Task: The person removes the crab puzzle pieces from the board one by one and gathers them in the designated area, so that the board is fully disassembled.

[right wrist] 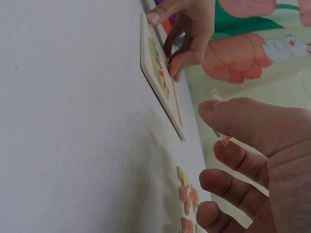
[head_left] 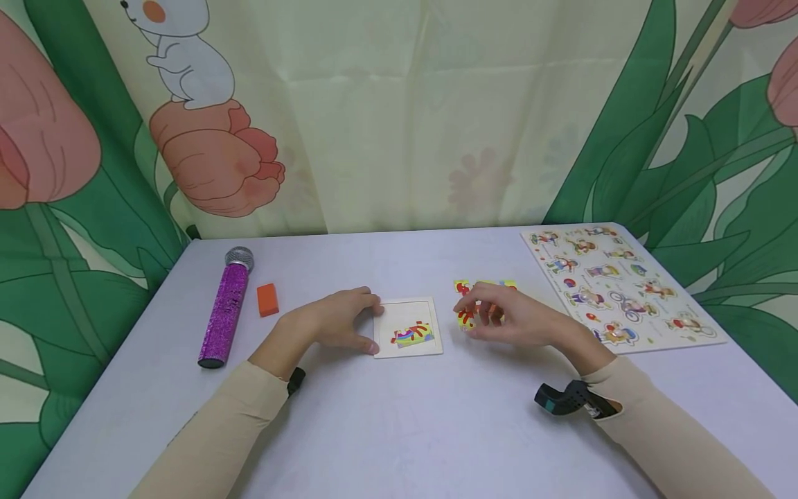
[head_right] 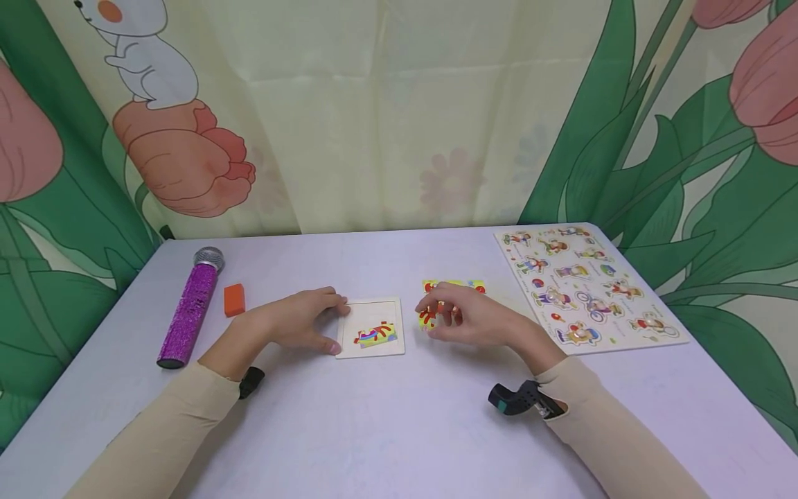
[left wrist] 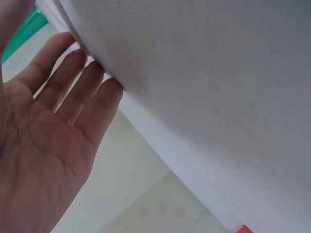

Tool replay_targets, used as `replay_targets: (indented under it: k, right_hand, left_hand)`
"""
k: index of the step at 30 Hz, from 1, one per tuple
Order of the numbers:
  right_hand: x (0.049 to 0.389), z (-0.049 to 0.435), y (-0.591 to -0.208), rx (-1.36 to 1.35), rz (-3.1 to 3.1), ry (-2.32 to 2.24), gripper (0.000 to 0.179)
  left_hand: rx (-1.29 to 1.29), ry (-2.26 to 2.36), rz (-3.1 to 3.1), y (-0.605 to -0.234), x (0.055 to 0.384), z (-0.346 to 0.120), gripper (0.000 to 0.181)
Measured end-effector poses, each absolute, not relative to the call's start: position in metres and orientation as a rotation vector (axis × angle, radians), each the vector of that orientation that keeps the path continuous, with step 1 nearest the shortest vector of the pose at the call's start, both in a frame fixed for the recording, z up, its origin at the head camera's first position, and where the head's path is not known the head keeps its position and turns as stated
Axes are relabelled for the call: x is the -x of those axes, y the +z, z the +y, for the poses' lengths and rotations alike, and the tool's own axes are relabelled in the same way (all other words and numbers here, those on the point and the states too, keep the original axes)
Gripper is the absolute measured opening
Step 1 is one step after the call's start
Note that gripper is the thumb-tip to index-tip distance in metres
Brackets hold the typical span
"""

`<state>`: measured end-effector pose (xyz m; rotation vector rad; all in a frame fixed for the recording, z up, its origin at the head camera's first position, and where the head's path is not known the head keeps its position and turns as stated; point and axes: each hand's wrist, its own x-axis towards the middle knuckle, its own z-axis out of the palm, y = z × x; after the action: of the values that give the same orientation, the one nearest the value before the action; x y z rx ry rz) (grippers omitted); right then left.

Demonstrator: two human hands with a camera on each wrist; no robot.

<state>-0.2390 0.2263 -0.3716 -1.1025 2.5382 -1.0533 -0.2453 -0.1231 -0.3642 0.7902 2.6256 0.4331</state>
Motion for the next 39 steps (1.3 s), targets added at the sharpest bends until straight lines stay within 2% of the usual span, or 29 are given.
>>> replay_targets:
  k: [39]
  right_hand:
    - [0.239, 0.243, -0.384, 1.07, 2.602, -0.859, 0.033]
  left_hand:
    - [-0.77, 0.432, 2.628, -0.364, 0.245, -0.12, 0.062]
